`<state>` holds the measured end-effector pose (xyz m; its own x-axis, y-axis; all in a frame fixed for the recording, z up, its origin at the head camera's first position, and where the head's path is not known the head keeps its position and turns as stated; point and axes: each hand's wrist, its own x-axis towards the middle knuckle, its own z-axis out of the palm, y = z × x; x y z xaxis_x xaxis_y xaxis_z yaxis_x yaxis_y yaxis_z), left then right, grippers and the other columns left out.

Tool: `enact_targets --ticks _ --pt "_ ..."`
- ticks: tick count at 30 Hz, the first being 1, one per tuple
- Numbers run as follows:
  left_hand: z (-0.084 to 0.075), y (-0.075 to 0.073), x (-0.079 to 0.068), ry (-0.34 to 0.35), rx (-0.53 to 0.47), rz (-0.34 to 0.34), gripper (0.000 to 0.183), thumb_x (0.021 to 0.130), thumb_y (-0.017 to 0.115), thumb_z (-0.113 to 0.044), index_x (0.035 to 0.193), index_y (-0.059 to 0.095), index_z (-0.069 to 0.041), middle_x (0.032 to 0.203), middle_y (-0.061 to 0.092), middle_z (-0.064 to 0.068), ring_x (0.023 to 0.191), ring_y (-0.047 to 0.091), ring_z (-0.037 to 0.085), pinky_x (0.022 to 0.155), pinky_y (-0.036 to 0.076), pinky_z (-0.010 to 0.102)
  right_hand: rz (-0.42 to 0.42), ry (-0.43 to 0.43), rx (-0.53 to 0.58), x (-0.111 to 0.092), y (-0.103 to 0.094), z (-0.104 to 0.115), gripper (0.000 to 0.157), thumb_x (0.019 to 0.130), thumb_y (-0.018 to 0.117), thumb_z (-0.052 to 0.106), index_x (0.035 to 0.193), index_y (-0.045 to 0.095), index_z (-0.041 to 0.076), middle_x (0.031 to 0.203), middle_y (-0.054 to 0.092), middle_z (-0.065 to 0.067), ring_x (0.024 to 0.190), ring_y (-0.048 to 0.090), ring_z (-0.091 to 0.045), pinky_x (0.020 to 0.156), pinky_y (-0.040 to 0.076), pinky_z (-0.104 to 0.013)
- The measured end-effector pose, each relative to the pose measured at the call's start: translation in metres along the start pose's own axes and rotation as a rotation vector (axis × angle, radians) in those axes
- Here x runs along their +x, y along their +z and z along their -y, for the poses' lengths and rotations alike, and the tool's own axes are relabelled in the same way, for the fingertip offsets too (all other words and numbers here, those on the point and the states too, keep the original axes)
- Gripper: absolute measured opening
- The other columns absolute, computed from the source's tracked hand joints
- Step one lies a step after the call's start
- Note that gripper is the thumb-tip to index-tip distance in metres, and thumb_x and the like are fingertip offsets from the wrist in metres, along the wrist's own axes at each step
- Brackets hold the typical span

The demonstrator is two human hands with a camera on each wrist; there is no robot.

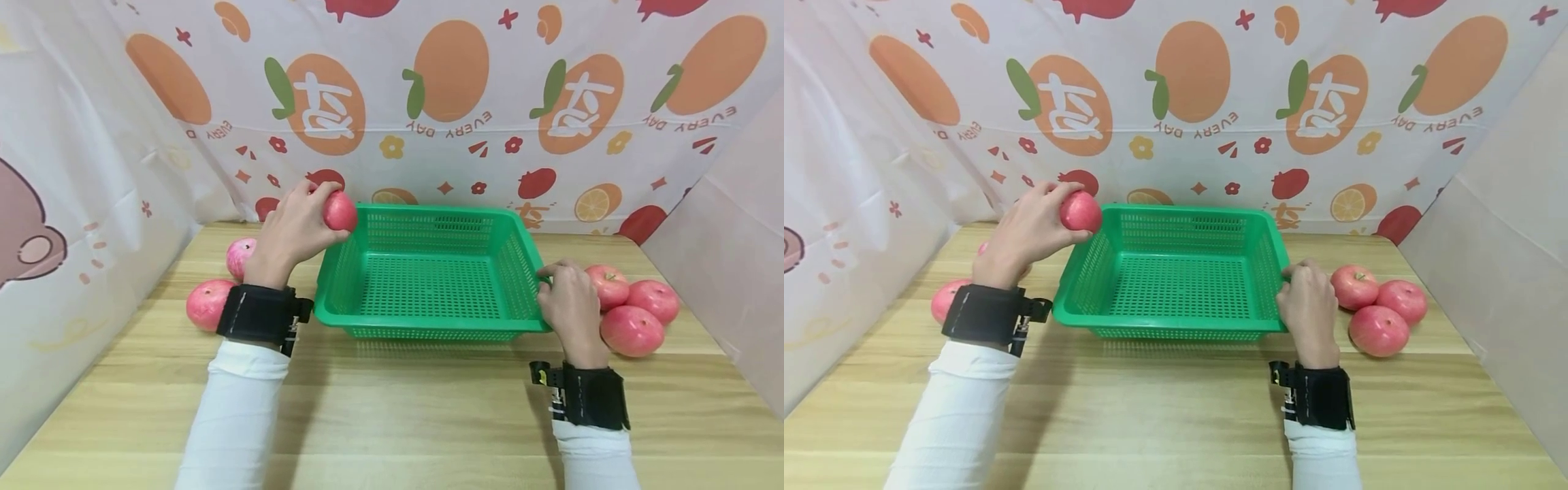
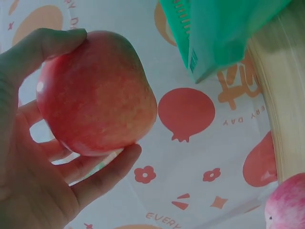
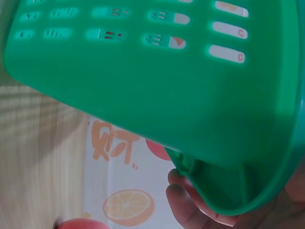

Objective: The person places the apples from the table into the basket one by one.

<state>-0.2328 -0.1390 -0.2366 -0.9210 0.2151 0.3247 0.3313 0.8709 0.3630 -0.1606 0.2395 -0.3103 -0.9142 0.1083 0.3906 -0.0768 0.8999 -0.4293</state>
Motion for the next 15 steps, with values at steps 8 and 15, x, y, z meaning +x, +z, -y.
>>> enact_targets --ticks 8,15 --pt "-0.007 -0.001 0.008 0.008 0.009 0.015 0.071 0.082 0.077 -0.027 0.145 0.051 -0.01 0.133 0.049 0.023 0.115 0.05 0.043 0.086 0.051 0.065 -0.008 -0.001 0.002 0.001 -0.002 0.0 0.025 0.088 0.057 -0.007 0.107 0.071 -0.013 0.114 0.063 -0.029 0.103 0.059 -0.051 0.078 0.049 -0.063" --pt "-0.011 0.002 0.014 0.021 0.031 0.06 0.073 0.083 0.077 -0.028 0.147 0.049 -0.009 0.137 0.047 0.025 0.118 0.049 0.045 0.088 0.051 0.064 0.013 0.013 0.012 0.0 -0.001 0.001 0.024 0.089 0.059 -0.007 0.109 0.07 -0.014 0.116 0.061 -0.031 0.102 0.058 -0.049 0.078 0.05 -0.062"
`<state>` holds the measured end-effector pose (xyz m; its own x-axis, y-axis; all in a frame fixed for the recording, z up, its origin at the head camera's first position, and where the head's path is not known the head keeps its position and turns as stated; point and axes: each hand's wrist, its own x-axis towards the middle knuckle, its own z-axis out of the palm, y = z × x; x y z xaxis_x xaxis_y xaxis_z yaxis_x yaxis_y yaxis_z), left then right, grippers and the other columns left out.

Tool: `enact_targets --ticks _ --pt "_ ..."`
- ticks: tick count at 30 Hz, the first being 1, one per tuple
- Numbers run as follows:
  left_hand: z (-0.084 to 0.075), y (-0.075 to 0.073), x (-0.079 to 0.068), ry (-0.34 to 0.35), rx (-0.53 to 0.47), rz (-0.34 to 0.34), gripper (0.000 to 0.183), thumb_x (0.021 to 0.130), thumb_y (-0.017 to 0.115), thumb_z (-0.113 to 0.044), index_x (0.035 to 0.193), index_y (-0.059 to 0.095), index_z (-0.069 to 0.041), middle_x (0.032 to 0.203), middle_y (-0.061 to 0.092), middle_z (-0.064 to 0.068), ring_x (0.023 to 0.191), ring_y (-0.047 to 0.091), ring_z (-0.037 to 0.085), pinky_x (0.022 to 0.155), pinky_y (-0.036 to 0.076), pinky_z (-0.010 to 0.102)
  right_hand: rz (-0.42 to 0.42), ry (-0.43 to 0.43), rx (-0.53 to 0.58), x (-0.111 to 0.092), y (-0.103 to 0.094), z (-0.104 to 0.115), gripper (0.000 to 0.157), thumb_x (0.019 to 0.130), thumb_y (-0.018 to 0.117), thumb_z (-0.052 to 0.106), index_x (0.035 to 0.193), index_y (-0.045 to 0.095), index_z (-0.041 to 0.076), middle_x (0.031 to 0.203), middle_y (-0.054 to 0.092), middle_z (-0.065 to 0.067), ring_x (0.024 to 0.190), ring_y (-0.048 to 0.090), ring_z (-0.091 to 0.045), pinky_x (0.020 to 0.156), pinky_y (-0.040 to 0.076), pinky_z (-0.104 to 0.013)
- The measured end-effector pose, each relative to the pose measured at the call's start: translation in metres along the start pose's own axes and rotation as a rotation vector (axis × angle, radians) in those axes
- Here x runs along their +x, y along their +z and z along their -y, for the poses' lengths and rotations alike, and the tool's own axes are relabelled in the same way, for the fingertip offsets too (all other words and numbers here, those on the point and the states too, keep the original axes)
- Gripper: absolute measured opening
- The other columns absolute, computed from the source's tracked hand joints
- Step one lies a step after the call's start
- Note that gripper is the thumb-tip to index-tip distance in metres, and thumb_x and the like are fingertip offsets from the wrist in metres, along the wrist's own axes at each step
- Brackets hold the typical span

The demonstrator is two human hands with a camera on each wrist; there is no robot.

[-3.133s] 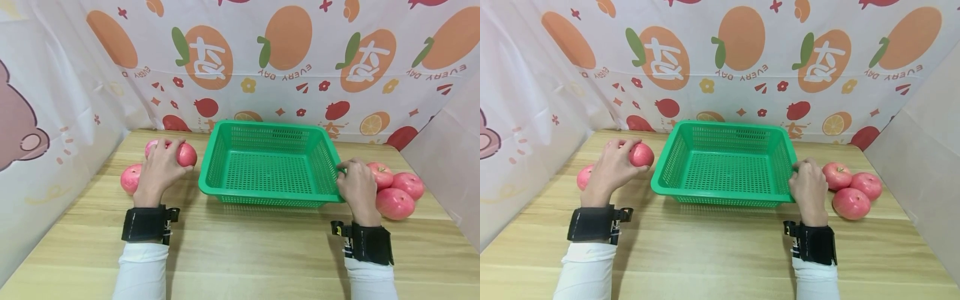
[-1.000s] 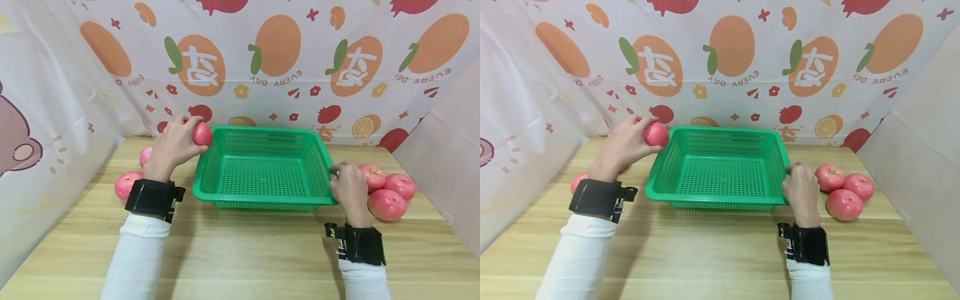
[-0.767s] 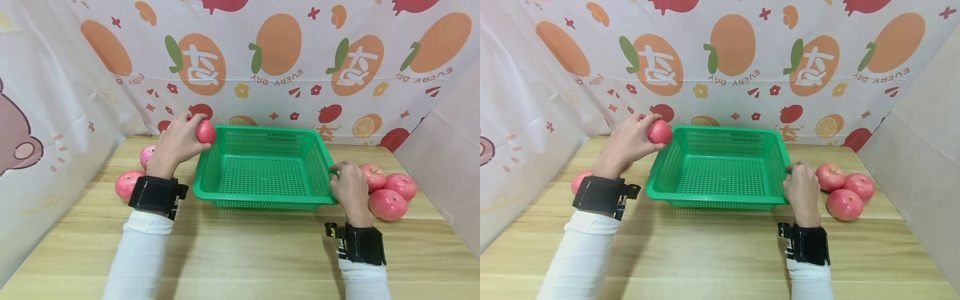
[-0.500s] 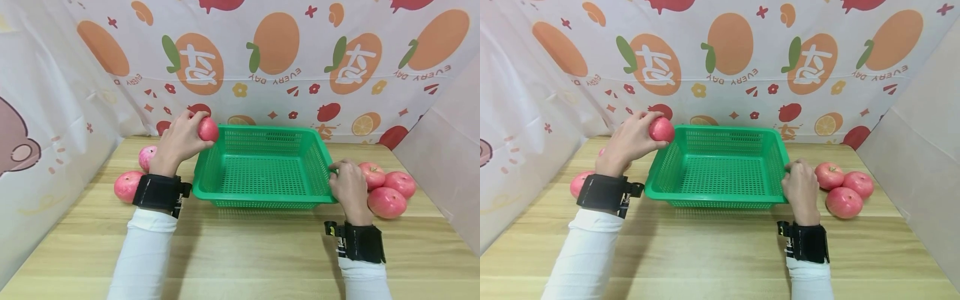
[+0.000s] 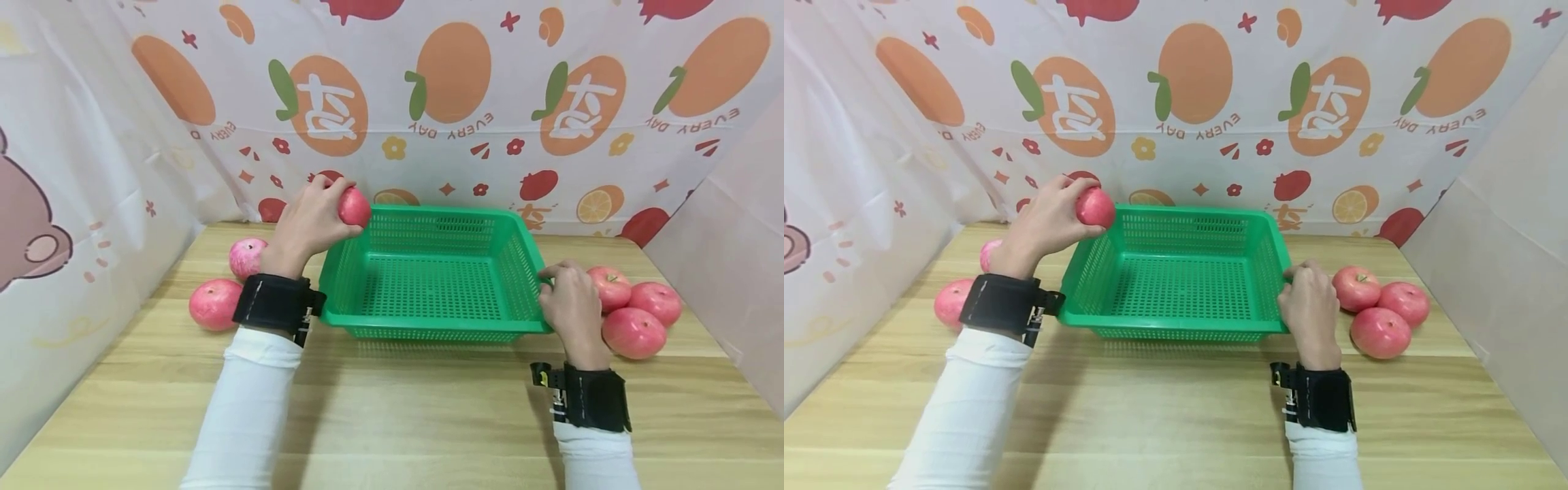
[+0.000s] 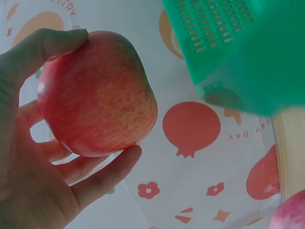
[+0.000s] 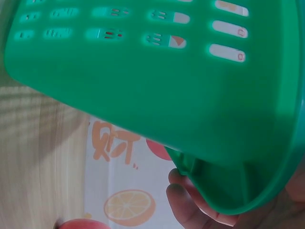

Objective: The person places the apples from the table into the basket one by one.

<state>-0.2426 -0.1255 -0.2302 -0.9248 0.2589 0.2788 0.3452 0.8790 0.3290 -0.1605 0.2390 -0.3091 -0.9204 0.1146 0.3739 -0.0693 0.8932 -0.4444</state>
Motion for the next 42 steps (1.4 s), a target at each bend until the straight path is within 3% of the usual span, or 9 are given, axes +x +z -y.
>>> enact_targets --ticks 12,21,33,42 --pt "-0.009 0.004 0.014 0.044 -0.027 0.026 0.076 0.082 0.08 -0.027 0.149 0.048 -0.008 0.136 0.047 0.024 0.12 0.048 0.042 0.091 0.051 0.061 0.002 -0.007 -0.003 0.0 0.0 0.0 0.025 0.088 0.058 -0.006 0.109 0.071 -0.013 0.115 0.062 -0.029 0.101 0.059 -0.05 0.074 0.05 -0.061" --pt "-0.011 0.006 0.018 0.033 -0.026 0.064 0.074 0.083 0.079 -0.026 0.148 0.048 -0.009 0.135 0.047 0.023 0.12 0.047 0.041 0.093 0.047 0.064 -0.011 -0.015 0.0 0.0 -0.001 0.0 0.024 0.088 0.057 -0.007 0.107 0.071 -0.013 0.115 0.062 -0.03 0.1 0.06 -0.05 0.073 0.05 -0.061" --pt "-0.005 0.019 0.025 0.023 -0.05 0.128 0.072 0.082 0.079 -0.021 0.145 0.049 -0.006 0.131 0.049 0.024 0.115 0.051 0.04 0.091 0.051 0.058 -0.01 -0.054 0.013 0.0 0.0 -0.001 0.024 0.087 0.057 -0.008 0.105 0.07 -0.016 0.11 0.062 -0.032 0.103 0.056 -0.054 0.087 0.045 -0.065" --pt "-0.01 0.027 0.032 0.025 -0.061 0.147 0.071 0.081 0.08 -0.019 0.143 0.049 -0.006 0.13 0.05 0.024 0.114 0.052 0.039 0.091 0.052 0.057 -0.007 -0.044 0.017 -0.001 -0.001 -0.001 0.024 0.087 0.058 -0.009 0.106 0.07 -0.017 0.112 0.061 -0.033 0.103 0.057 -0.053 0.085 0.046 -0.064"
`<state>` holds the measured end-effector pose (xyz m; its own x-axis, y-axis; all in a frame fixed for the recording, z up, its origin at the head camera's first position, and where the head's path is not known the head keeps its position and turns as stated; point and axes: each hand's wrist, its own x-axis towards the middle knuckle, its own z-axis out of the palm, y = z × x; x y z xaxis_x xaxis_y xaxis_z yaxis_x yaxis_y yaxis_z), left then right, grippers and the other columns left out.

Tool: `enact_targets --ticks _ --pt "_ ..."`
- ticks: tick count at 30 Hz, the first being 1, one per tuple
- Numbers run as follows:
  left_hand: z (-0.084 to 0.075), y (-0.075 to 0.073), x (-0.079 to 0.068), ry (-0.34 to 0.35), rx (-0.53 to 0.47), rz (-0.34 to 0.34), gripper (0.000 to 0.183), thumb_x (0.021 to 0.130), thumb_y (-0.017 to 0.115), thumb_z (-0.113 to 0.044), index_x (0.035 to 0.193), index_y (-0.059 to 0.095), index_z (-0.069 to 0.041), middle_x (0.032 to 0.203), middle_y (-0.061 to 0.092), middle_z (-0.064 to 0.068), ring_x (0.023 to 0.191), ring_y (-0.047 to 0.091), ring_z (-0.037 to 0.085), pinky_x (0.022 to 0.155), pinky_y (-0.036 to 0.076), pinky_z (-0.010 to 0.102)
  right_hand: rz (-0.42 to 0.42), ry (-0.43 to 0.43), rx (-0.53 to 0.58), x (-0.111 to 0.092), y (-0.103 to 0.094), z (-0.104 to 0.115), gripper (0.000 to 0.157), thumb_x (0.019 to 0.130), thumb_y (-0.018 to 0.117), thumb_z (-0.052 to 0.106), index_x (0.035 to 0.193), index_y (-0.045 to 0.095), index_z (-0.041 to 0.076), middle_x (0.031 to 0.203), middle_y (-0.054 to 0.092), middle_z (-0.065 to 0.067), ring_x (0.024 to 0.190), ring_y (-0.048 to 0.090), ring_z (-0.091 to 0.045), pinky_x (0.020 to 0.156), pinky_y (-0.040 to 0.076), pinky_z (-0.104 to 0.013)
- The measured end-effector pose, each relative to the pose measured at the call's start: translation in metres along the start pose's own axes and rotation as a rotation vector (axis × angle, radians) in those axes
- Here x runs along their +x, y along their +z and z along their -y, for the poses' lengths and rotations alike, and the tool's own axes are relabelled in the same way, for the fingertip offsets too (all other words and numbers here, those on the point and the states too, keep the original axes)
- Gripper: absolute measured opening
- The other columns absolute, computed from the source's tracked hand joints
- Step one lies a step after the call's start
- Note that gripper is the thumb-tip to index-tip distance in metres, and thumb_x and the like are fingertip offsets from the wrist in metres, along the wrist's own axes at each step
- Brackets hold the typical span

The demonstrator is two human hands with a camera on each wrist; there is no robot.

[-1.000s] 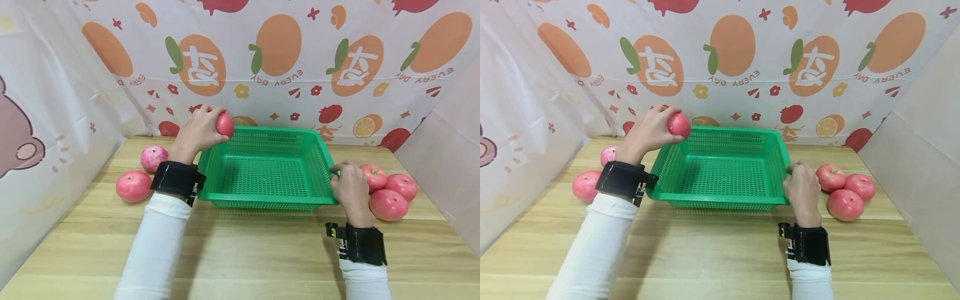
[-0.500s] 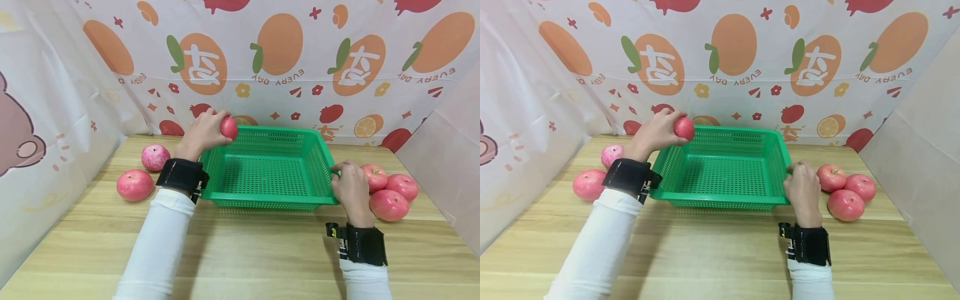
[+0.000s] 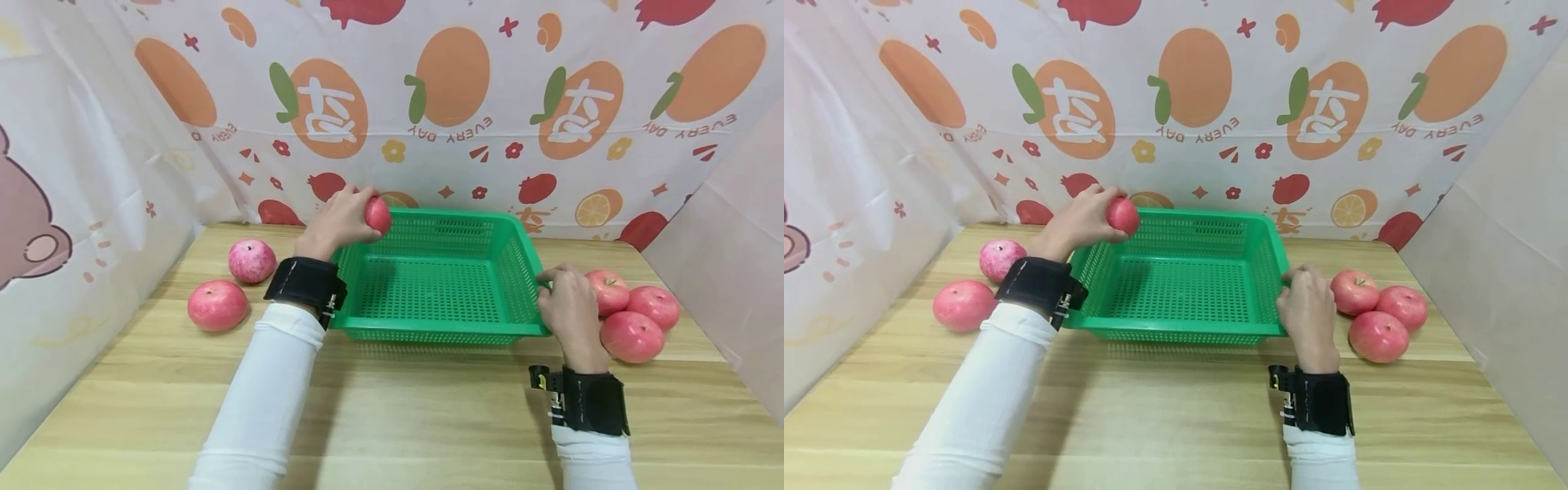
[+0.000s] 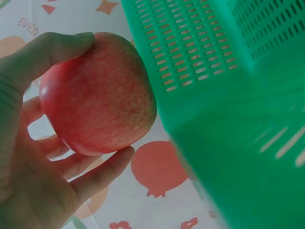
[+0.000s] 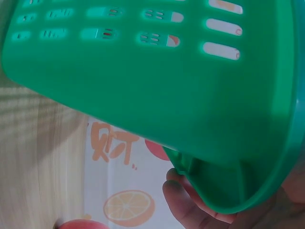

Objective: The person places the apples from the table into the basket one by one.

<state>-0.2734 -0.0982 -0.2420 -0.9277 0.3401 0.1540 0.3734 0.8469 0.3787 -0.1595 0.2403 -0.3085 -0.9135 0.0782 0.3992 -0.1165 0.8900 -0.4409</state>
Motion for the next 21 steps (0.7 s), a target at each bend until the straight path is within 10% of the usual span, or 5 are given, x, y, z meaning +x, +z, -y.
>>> enact_targets --ticks 21 --pt "0.009 0.022 0.012 -0.056 -0.028 0.039 0.074 0.081 0.081 -0.018 0.147 0.05 -0.009 0.133 0.047 0.023 0.115 0.052 0.041 0.093 0.051 0.057 0.001 0.001 -0.003 0.0 0.001 0.0 0.024 0.088 0.057 -0.008 0.107 0.07 -0.016 0.112 0.061 -0.032 0.099 0.058 -0.049 0.081 0.048 -0.062"
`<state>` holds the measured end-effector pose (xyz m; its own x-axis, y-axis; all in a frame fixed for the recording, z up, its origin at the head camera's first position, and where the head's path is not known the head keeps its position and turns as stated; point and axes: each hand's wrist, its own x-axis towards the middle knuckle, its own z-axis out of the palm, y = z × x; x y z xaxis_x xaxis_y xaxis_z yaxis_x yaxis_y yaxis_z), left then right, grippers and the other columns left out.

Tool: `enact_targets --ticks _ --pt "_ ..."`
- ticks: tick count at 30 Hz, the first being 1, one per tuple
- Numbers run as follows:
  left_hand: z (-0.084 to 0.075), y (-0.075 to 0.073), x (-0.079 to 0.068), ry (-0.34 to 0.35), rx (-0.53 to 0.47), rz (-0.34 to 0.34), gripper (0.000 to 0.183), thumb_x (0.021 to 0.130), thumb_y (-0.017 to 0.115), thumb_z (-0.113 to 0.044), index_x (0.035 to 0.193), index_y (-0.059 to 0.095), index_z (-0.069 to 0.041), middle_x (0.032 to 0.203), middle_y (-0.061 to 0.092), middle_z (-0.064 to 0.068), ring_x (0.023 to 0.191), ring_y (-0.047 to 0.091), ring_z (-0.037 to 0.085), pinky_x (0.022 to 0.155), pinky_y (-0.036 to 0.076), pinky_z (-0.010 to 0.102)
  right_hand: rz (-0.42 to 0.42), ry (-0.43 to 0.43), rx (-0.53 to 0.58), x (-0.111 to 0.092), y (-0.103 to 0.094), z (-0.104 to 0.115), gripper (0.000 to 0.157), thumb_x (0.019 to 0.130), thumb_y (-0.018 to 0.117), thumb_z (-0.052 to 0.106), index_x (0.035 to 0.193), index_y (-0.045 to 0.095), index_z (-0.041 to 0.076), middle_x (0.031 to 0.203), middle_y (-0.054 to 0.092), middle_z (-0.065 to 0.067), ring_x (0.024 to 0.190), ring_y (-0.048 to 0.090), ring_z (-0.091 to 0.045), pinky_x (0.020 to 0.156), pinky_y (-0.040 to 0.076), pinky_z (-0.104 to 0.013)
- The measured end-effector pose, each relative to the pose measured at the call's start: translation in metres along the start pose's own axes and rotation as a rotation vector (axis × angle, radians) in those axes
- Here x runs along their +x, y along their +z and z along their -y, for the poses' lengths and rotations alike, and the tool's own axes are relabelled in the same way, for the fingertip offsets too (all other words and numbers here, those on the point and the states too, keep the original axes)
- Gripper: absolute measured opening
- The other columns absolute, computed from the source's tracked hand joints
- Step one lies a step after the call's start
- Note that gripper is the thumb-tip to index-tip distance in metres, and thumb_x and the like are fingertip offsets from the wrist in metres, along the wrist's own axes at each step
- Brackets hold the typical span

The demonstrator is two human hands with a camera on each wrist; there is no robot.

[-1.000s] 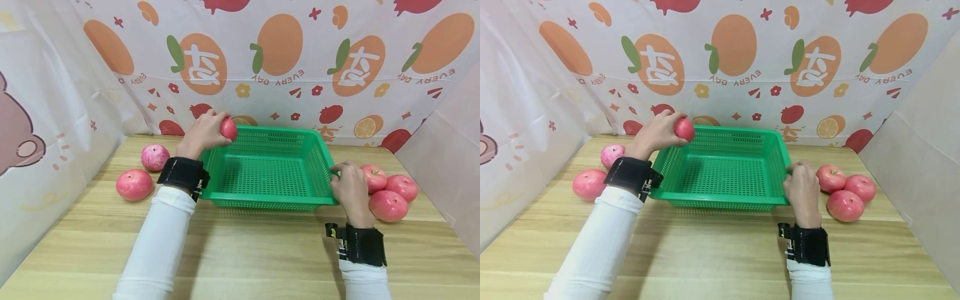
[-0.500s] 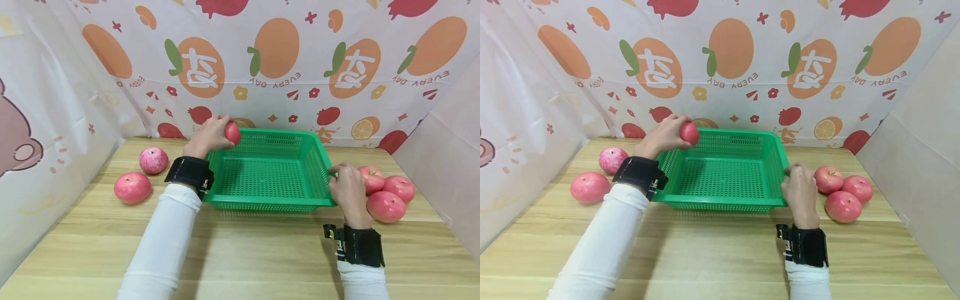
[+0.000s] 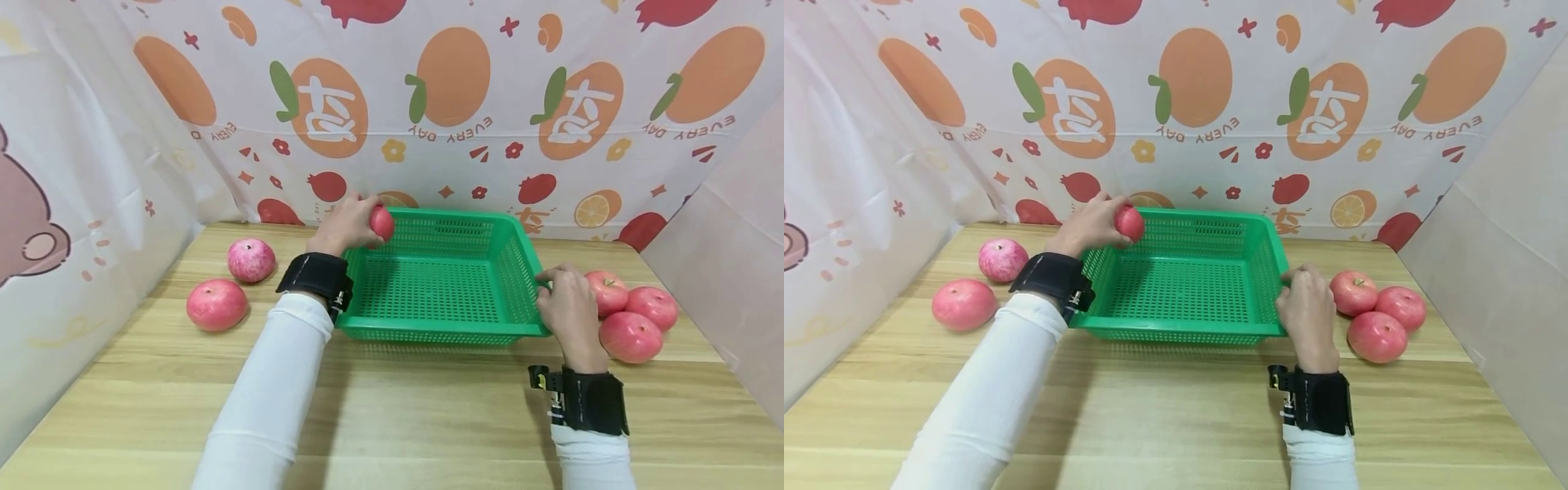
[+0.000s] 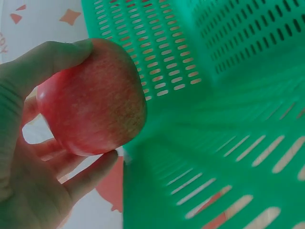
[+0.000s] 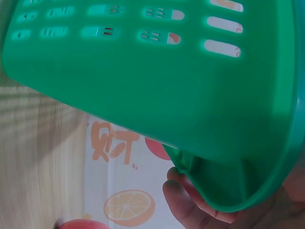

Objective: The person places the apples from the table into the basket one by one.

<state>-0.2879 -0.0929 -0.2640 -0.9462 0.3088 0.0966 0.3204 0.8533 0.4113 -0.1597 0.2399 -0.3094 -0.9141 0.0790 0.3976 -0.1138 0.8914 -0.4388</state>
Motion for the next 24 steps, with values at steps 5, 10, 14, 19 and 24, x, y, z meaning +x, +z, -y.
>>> enact_targets --ticks 5,10,14,19,24 --pt "0.004 0.004 0.002 0.0 0.046 0.021 0.073 0.082 0.08 -0.02 0.148 0.049 -0.01 0.133 0.048 0.024 0.112 0.055 0.042 0.092 0.051 0.057 -0.003 -0.002 0.0 0.001 0.0 0.0 0.024 0.088 0.057 -0.008 0.106 0.07 -0.016 0.112 0.062 -0.032 0.1 0.058 -0.05 0.081 0.048 -0.062" --pt "0.007 0.005 0.003 0.006 0.092 0.021 0.071 0.081 0.081 -0.02 0.145 0.051 -0.009 0.132 0.051 0.023 0.114 0.054 0.039 0.09 0.052 0.057 0.008 0.005 -0.001 0.002 0.0 0.0 0.025 0.088 0.057 -0.008 0.107 0.07 -0.016 0.113 0.061 -0.032 0.103 0.058 -0.051 0.084 0.047 -0.063" --pt "0.006 0.006 0.005 0.026 0.113 0.033 0.07 0.082 0.08 -0.019 0.145 0.052 -0.007 0.132 0.052 0.024 0.116 0.052 0.039 0.09 0.052 0.057 0.006 0.009 -0.003 0.002 0.0 0.0 0.024 0.088 0.058 -0.009 0.108 0.07 -0.016 0.113 0.061 -0.032 0.101 0.058 -0.051 0.082 0.048 -0.063" --pt "0.005 0.009 0.007 0.026 0.134 0.056 0.07 0.082 0.08 -0.016 0.144 0.051 -0.006 0.131 0.052 0.025 0.117 0.051 0.039 0.092 0.052 0.056 0.018 0.017 0.001 0.002 0.0 -0.001 0.025 0.088 0.058 -0.008 0.108 0.07 -0.016 0.114 0.061 -0.032 0.102 0.058 -0.052 0.083 0.048 -0.063" --pt "0.005 0.013 0.009 0.028 0.135 0.061 0.07 0.079 0.084 -0.013 0.142 0.053 -0.008 0.128 0.055 0.023 0.114 0.052 0.038 0.09 0.053 0.054 0.026 0.019 -0.004 0.002 0.001 -0.001 0.025 0.088 0.058 -0.008 0.109 0.07 -0.016 0.114 0.061 -0.032 0.103 0.057 -0.051 0.084 0.047 -0.063"
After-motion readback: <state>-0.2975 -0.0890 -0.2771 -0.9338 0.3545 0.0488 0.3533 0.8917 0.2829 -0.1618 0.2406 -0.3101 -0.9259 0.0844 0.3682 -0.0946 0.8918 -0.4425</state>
